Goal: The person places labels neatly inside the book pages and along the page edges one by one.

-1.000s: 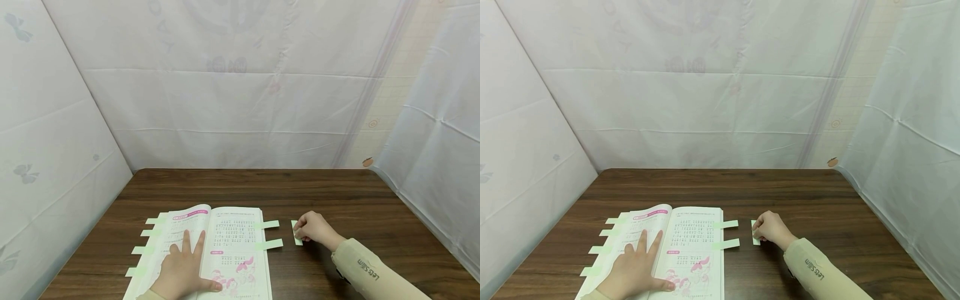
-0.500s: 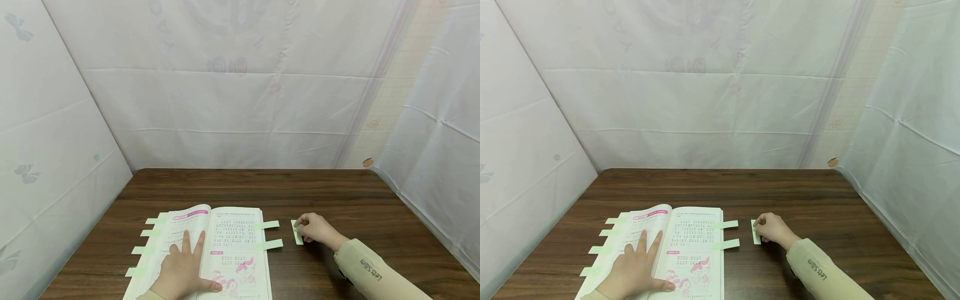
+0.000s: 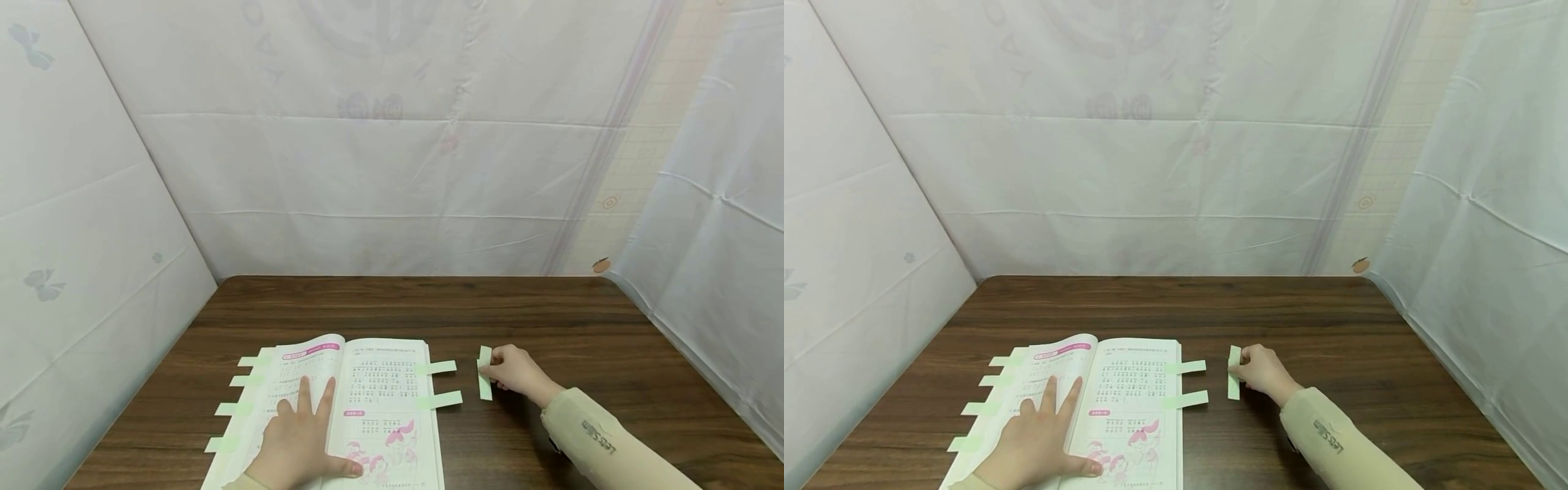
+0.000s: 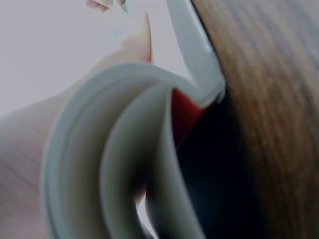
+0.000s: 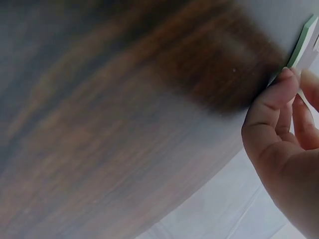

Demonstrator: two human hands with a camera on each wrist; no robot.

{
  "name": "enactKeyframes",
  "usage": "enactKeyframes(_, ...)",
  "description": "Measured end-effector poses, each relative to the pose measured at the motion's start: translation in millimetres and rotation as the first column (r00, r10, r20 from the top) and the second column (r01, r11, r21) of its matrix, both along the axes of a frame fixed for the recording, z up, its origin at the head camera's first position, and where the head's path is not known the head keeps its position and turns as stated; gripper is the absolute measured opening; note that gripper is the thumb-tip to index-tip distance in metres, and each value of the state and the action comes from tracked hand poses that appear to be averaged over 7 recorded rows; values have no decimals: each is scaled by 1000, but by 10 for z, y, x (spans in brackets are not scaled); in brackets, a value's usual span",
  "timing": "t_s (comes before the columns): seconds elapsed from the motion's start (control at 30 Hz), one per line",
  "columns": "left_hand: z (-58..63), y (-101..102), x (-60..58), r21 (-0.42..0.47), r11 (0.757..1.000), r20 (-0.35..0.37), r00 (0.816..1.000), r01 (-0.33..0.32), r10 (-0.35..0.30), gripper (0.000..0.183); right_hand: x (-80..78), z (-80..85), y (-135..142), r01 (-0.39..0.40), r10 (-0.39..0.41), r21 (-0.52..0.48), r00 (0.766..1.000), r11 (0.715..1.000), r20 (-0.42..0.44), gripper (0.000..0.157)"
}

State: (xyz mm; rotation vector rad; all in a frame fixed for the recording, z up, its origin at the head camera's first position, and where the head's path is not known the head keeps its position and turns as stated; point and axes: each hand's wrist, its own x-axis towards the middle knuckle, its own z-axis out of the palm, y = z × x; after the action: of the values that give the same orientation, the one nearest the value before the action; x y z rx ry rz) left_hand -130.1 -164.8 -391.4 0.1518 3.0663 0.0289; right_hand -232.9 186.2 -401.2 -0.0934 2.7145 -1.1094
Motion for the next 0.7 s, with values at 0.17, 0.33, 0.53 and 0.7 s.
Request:
enactKeyframes(0.17, 12, -5, 2, 2, 1000, 9, 1000, -4, 4, 142, -53, 15, 8, 9, -5, -70, 999, 997, 52, 23)
enactKeyframes(0.33, 12, -6, 6, 5, 1000, 6, 1000, -3, 3, 142, -115, 46, -10, 18, -10, -81, 996, 997, 91, 24)
enactKeyframes(0.53, 6, 4, 6, 15, 1000, -1, 1000, -2, 2, 141, -166, 90, -5, 27, -19, -61, 992, 998, 122, 29)
enactKeyframes(0.7, 4, 1, 6, 14, 1000, -4, 1000, -4, 4, 141, -195, 124, 6, 18, -14, -35, 992, 999, 128, 35)
